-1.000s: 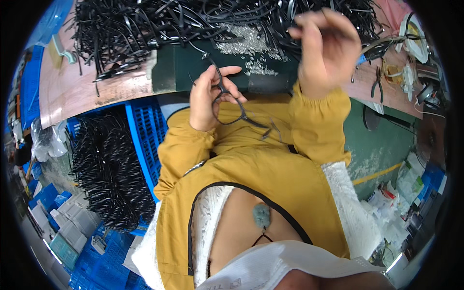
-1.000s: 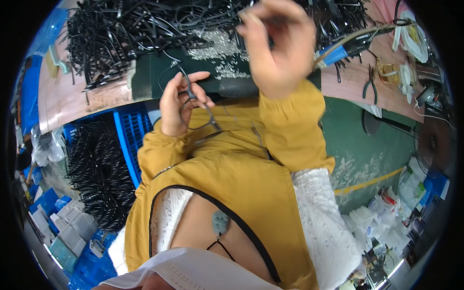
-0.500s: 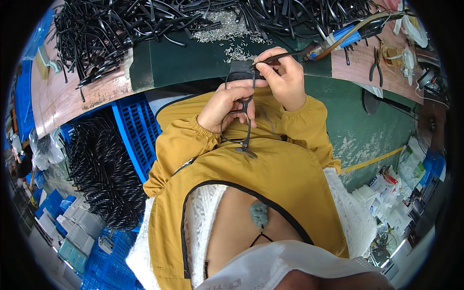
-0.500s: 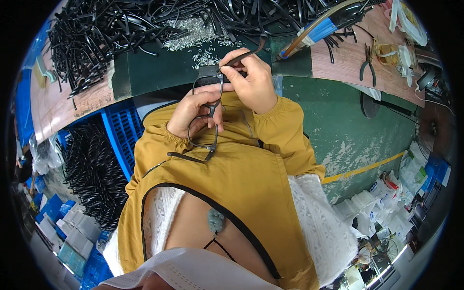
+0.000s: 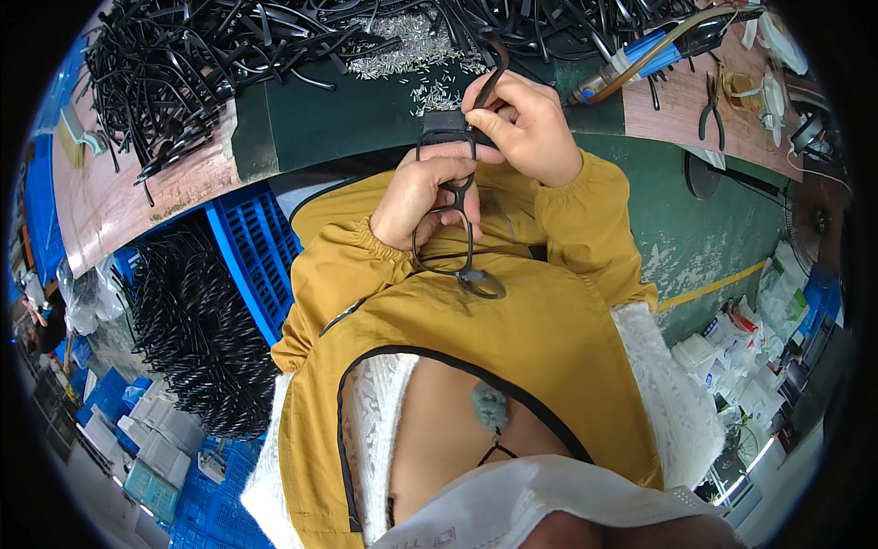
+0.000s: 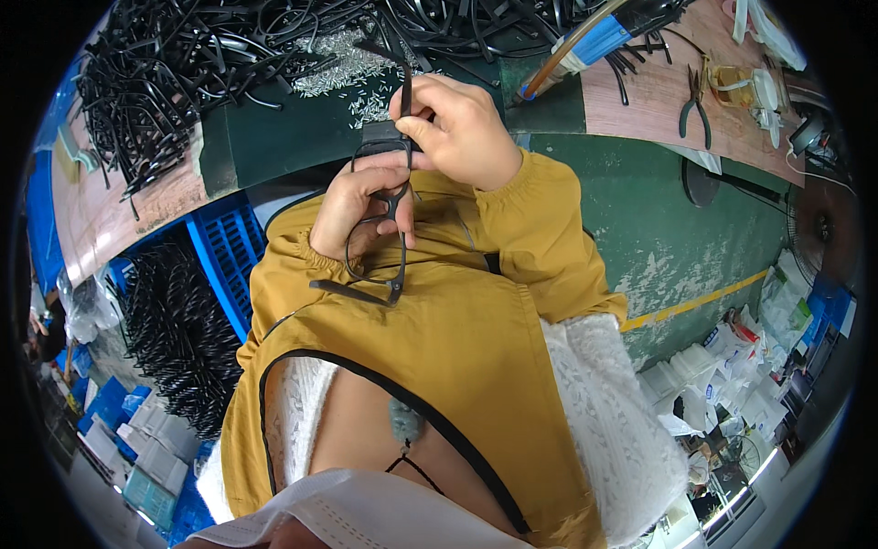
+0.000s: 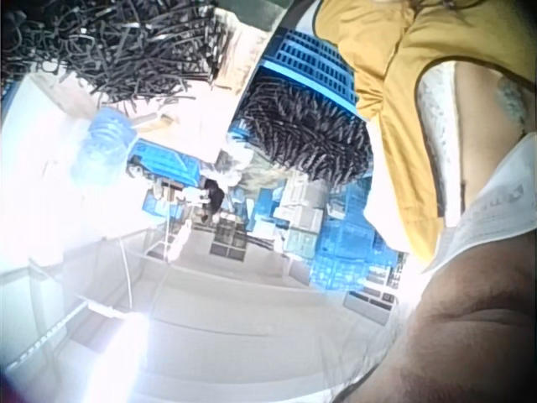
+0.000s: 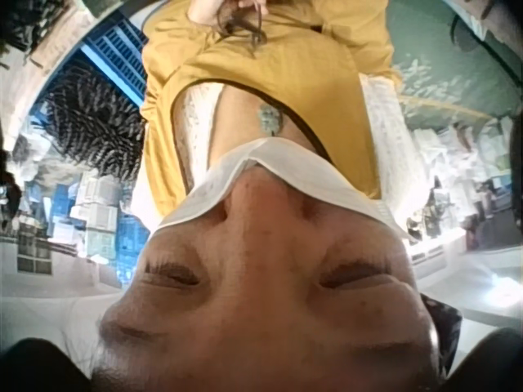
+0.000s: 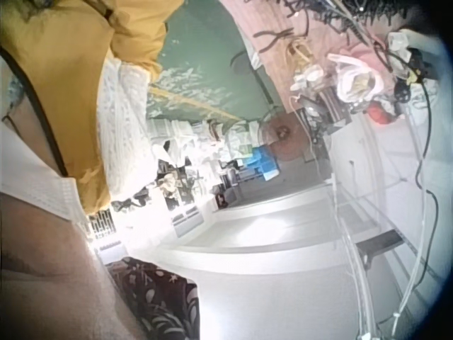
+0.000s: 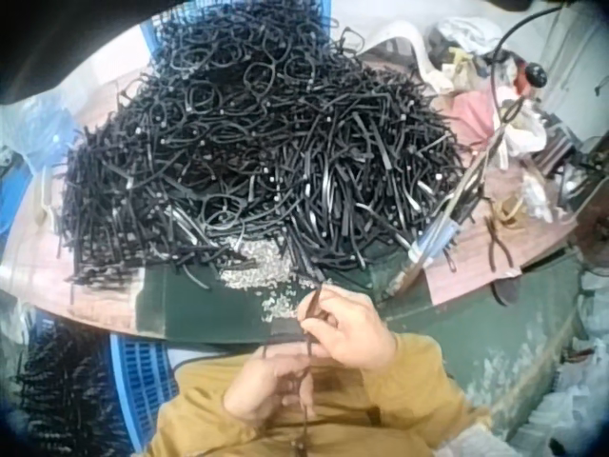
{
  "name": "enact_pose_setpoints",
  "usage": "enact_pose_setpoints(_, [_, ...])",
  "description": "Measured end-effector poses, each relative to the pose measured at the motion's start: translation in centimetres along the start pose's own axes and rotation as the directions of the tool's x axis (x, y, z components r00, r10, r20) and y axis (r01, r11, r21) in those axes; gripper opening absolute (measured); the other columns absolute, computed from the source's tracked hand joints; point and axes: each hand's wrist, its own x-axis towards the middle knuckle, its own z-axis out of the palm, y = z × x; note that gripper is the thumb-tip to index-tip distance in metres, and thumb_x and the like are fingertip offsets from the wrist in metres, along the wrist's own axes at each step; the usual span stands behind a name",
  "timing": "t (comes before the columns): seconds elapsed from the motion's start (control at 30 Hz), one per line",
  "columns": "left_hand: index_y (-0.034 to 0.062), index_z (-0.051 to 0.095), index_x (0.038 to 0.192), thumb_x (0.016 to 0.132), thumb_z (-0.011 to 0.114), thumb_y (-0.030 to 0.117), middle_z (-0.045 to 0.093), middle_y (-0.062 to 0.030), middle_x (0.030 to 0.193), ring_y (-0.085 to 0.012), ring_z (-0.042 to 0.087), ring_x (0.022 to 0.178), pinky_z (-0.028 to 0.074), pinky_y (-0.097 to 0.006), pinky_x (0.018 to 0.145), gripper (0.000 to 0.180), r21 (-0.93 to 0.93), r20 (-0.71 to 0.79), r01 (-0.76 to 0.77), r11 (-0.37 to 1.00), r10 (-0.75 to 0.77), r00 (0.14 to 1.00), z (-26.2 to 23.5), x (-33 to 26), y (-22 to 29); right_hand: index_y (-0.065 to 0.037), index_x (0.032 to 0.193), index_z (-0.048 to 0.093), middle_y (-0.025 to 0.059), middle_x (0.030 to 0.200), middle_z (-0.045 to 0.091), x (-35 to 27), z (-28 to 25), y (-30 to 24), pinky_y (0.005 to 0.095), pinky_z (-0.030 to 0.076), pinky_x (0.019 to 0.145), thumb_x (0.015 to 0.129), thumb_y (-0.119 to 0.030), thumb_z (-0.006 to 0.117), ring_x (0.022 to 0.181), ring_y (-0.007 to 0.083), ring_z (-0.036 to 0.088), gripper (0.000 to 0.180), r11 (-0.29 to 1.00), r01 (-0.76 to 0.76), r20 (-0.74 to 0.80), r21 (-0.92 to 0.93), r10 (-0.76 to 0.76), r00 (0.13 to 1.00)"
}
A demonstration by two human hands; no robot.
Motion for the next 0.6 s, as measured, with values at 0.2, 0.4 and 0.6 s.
enact_pose_setpoints(0.2, [-0.0044,0.065,0.125,0.099,0.047,0.012,0.061,-0.015,0.062,-0.0275,0.063,0.051,0.036,-0.027,0.045,0.036,-0.048,-0.053,0.013,0.999,-0.016,0.998,-0.2,0.3,-0.8,0.004,0.101,0.068,0.0085,0.094,0.068,-0.6,0.1,0.4,0.0267,0.054,0.065,0.089,0.002,0.071,0.076,0.0135,0.067,0.012,0.975,0.121,0.007,-0.186,-0.122,0.993])
enact_pose_setpoints(0.4, [-0.003,0.063,0.13,0.099,0.047,0.015,0.062,-0.0128,0.063,-0.0238,0.064,0.055,0.039,-0.026,0.046,0.039,-0.046,0.069,-0.004,0.999,0.007,0.998,-0.5,-0.3,0.2,0.003,0.109,0.069,0.0114,0.1,0.071,-1.5,0.4,-1.2,0.0275,0.057,0.07,0.091,0.0,0.07,0.084,0.0155,0.071,0.019,0.977,-0.176,-0.085,0.121,0.187,0.979])
enact_pose_setpoints(0.6, [0.0003,0.028,0.16,0.105,0.05,0.029,0.07,-0.0129,0.093,-0.0177,0.067,0.064,0.046,-0.023,0.051,0.065,0.149,-0.029,-0.459,0.876,0.468,0.883,-0.2,0.1,2.6,0.007,0.124,0.056,0.0187,0.111,0.066,-1.7,-6.0,-0.5,0.0365,0.049,0.09,0.107,-0.013,0.047,0.106,0.0246,0.062,0.028,0.947,0.313,-0.845,-0.079,-0.231,0.483])
